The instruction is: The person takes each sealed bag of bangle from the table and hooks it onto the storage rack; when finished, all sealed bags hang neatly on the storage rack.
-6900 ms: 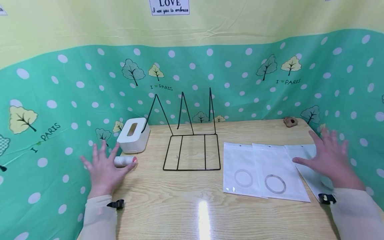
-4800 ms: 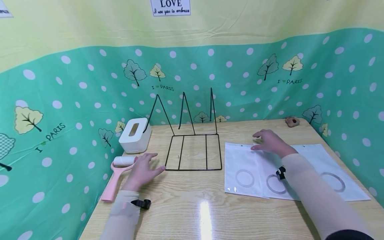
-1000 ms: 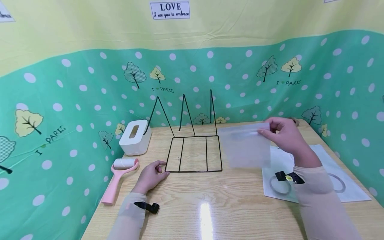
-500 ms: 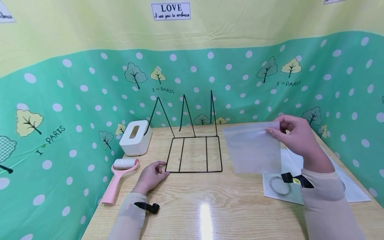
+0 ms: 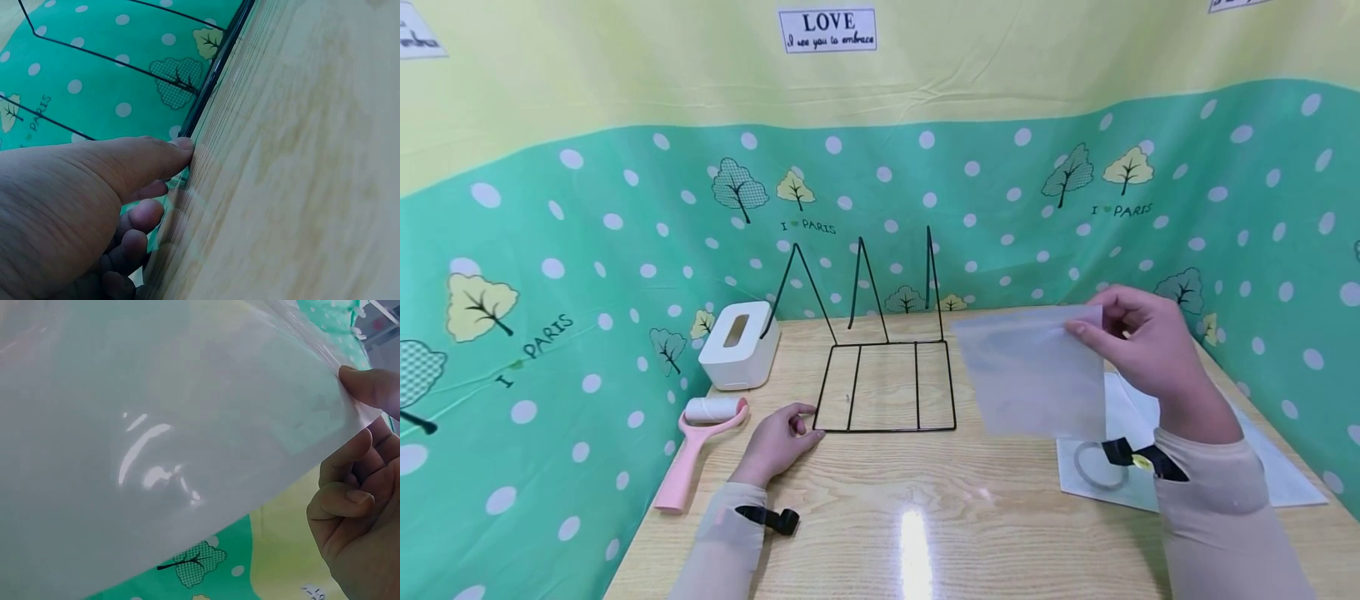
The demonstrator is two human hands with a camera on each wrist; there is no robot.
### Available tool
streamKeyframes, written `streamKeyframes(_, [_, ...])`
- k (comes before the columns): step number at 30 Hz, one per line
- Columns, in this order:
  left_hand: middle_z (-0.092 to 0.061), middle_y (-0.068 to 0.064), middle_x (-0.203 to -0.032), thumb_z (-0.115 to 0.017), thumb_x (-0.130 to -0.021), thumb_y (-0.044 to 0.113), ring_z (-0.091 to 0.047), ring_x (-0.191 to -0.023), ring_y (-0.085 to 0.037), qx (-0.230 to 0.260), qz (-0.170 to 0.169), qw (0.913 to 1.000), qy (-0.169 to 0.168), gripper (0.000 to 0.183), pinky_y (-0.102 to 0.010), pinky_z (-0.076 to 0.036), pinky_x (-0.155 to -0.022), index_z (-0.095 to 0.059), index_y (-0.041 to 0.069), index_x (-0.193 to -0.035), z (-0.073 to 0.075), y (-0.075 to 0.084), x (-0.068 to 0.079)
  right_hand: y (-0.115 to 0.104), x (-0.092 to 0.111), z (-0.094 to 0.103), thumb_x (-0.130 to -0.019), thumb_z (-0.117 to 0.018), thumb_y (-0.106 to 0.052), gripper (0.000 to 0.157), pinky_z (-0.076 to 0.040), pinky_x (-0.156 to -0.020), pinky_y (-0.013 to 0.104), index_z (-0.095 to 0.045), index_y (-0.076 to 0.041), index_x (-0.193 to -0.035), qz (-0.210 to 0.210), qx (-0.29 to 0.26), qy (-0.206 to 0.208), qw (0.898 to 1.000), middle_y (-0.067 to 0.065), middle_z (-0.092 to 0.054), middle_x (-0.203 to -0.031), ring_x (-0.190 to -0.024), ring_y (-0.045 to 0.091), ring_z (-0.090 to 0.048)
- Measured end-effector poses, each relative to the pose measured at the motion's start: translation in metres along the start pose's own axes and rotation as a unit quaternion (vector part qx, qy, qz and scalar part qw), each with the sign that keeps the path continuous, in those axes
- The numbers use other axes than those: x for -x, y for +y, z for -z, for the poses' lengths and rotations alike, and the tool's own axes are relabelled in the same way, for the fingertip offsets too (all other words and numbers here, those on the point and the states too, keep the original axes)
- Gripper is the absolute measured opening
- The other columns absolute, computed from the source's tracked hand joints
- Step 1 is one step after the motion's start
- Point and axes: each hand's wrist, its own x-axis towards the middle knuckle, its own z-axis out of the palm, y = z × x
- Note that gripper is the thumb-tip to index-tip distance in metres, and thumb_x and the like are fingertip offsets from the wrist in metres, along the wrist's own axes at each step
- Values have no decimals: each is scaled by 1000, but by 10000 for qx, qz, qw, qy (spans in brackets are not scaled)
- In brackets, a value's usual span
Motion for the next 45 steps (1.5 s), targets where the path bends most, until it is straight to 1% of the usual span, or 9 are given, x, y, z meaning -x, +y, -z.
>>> streamKeyframes(9, [-60, 6, -82, -87, -87, 34, -54, -70, -12, -18, -3, 10000, 37, 48, -35, -45, -75, -72, 17, -129, 0, -1, 1, 3, 0, -16, -82, -77, 19, 21, -34, -47, 27, -70, 0, -89, 103, -211, 121, 9997, 1, -57, -74, -57, 12, -44])
streamKeyframes(16, [-59, 7, -82, -87, -88, 35, -54, -71, -13, -15, -56, 10000, 43, 47, -36, -45, -75, -72, 17, -129, 1, -1, 0, 2, -2, -29, -83, -77, 20, 21, -35, -50, 27, -70, 2, -92, 246, -389, 95, 9989, 2, -57, -68, -57, 13, -43])
streamKeyframes(20, [-59, 7, -82, -86, -89, 36, -54, -71, -13, -50, -35, 10000, 48, 47, -36, -46, -76, -71, 18, -129, 0, -1, -2, 2, -4, -39, -84, -76, 19, 21, -37, -52, 27, -70, 3, -94, 206, -549, 18, 9983, 3, -58, -68, -59, 14, -44])
streamKeyframes(26, [-60, 7, -82, -86, -89, 34, -54, -70, -13, -37, -16, 10000, 47, 46, -36, -46, -76, -72, 16, -129, 1, -1, -1, -1, -7, -54, -85, -77, 16, 20, -39, -54, 27, -69, 1, -95, 140, -600, -41, 9981, 2, -62, -71, -61, 15, -46])
streamKeyframes(34, [-60, 6, -82, -86, -89, 34, -54, -70, -13, -12, -20, 10000, -13, 46, -36, -45, -75, -71, 16, -129, 1, -1, 0, -2, -11, -71, -85, -76, 18, 20, -39, -55, 27, -66, 3, -91, 256, -1077, 14, 9939, 5, -61, -71, -62, 15, -48])
streamKeyframes(39, [-60, 6, -83, -86, -89, 34, -54, -70, -14, -28, 2, 10000, -13, 46, -37, -46, -75, -71, 17, -129, 1, -1, 0, -21, -15, -77, -85, -75, 20, 17, -40, -55, 26, -66, 6, -90, 143, -1091, 31, 9939, 4, -63, -70, -61, 15, -49])
streamKeyframes(41, [-60, 6, -83, -86, -89, 34, -54, -70, -14, -29, 4, 10000, -12, 46, -37, -46, -75, -71, 16, -129, 1, -1, 0, -24, -16, -80, -85, -73, 22, 17, -40, -55, 26, -65, 8, -89, 104, -1093, 34, 9939, 5, -63, -70, -61, 16, -49])
streamKeyframes(42, [-60, 6, -83, -86, -89, 34, -54, -70, -14, -30, 0, 10000, -12, 46, -37, -46, -75, -71, 16, -129, 1, 0, 0, -24, -17, -81, -85, -72, 23, 17, -40, -55, 26, -65, 9, -90, 103, -1116, 30, 9937, 5, -63, -70, -61, 16, -49])
streamKeyframes(45, [-60, 5, -83, -86, -89, 32, -54, -70, -14, -4, 22, 10000, -11, 46, -37, -46, -75, -71, 16, -129, 1, 2, 1, -11, -17, -86, -84, -72, 24, 18, -39, -54, 25, -65, 9, -90, 108, -1225, 6, 9924, 4, -63, -71, -62, 15, -49])
